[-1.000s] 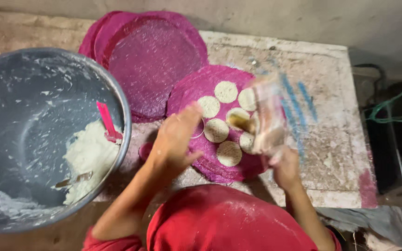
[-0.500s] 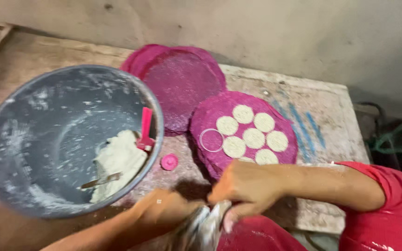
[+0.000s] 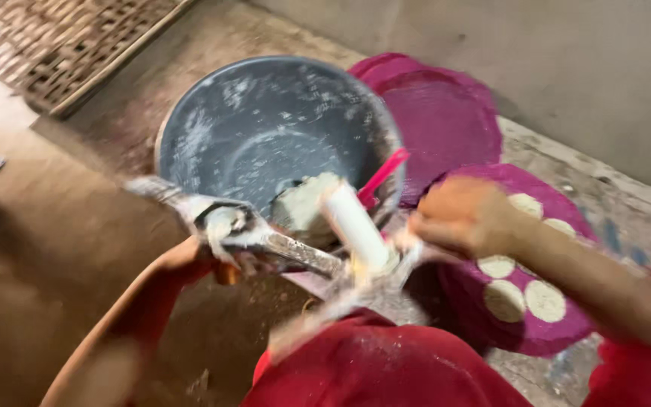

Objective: The person scoops rice-flour dough from a large basin into a hand-held wooden press, squeezes the press lever to extrude round flat discs onto pink fabric-covered trays, and arranges the formed discs in rows. The cycle of loading, pressing, and placing discs repeats continuously across several trays.

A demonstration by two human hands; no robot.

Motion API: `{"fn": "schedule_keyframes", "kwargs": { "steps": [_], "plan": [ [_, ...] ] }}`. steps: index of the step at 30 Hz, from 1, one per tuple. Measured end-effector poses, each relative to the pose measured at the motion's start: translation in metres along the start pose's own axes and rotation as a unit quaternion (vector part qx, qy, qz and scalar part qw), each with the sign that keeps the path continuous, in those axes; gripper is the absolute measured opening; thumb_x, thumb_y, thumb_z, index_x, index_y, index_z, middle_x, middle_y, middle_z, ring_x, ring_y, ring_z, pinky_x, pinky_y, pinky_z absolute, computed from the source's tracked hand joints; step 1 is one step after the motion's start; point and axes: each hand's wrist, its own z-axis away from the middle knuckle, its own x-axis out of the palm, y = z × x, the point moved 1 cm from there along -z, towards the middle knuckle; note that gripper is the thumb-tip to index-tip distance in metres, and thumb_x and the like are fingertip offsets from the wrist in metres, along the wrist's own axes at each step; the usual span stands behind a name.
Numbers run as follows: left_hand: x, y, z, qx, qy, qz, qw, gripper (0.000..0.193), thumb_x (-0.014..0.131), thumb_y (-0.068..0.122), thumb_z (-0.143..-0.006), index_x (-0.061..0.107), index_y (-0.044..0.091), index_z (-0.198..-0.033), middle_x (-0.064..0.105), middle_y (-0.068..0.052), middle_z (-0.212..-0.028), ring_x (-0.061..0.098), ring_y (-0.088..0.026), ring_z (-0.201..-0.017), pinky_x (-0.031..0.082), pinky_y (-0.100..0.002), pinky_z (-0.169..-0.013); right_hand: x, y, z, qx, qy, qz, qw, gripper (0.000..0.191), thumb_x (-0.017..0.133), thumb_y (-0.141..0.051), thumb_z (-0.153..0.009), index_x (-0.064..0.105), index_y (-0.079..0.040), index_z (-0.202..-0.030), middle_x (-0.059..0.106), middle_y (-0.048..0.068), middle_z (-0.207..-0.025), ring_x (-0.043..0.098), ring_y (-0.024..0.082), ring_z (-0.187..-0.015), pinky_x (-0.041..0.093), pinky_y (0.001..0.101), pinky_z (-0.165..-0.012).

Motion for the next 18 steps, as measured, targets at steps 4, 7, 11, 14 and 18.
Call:
{"fn": "schedule_keyframes", "kwargs": {
  "steps": [4, 7, 11, 14, 18],
  "plan": [
    [-0.003, 0.000, -0.003, 0.045, -0.122, 0.309, 0.942, 0.031, 0.065, 0.023, -0.092, 0.071, 0.003, -0.115, 0.072, -0.012, -0.096, 0.069, -0.023, -0.081, 0.056, -0.037, -0.072, 0.007, 0.051, -0.067, -0.087, 0.001, 0.235, 0.968, 0.024, 0.076, -0.013, -0.083, 0.074, -0.016, -0.107, 0.065, 0.000, -0.090, 0.063, 0.017, -0.080, 0.048, 0.0336, -0.074],
    [-0.002, 0.009, -0.021, 0.126, -0.160, 0.534, 0.821, 0.034, 0.067, 0.025, -0.093, 0.069, 0.000, -0.117, 0.072, -0.012, -0.099, 0.068, -0.021, -0.084, 0.056, -0.036, -0.074, 0.035, 0.069, -0.103, -0.076, 0.070, 0.316, 0.943, 0.022, 0.076, -0.016, -0.088, 0.070, -0.015, -0.110, 0.064, 0.002, -0.099, 0.065, 0.019, -0.092, 0.049, 0.0348, -0.090],
    [-0.019, 0.006, -0.048, 0.048, 0.090, 0.543, 0.833, 0.036, 0.069, 0.025, -0.095, 0.071, -0.004, -0.117, 0.072, -0.011, -0.101, 0.067, -0.018, -0.084, 0.055, -0.035, -0.074, 0.099, 0.070, -0.120, 0.168, 0.187, 0.164, 0.954, 0.037, 0.076, -0.016, -0.083, 0.061, -0.003, -0.114, 0.061, 0.015, -0.108, 0.061, 0.034, -0.099, 0.047, 0.0427, -0.091],
    [-0.039, 0.003, -0.050, 0.135, 0.294, 0.455, 0.830, 0.038, 0.067, 0.014, -0.088, 0.063, 0.005, -0.124, 0.066, -0.006, -0.102, 0.062, -0.012, -0.085, 0.053, -0.034, -0.070, 0.178, 0.057, -0.121, 0.400, -0.074, -0.153, 0.901, 0.046, 0.081, -0.033, -0.081, 0.062, 0.001, -0.107, 0.064, 0.021, -0.096, 0.064, 0.036, -0.083, 0.053, 0.0508, -0.073],
    [-0.063, 0.000, -0.033, 0.165, 0.504, 0.133, 0.837, 0.035, 0.076, 0.020, -0.089, 0.064, 0.008, -0.119, 0.069, -0.012, -0.110, 0.067, -0.020, -0.087, 0.058, -0.032, -0.073, 0.255, 0.015, -0.104, 0.337, -0.377, -0.191, 0.841, 0.056, 0.064, -0.041, -0.092, 0.050, 0.000, -0.127, 0.071, 0.026, -0.098, 0.071, 0.042, -0.091, 0.055, 0.0517, -0.079]
  ]
}}
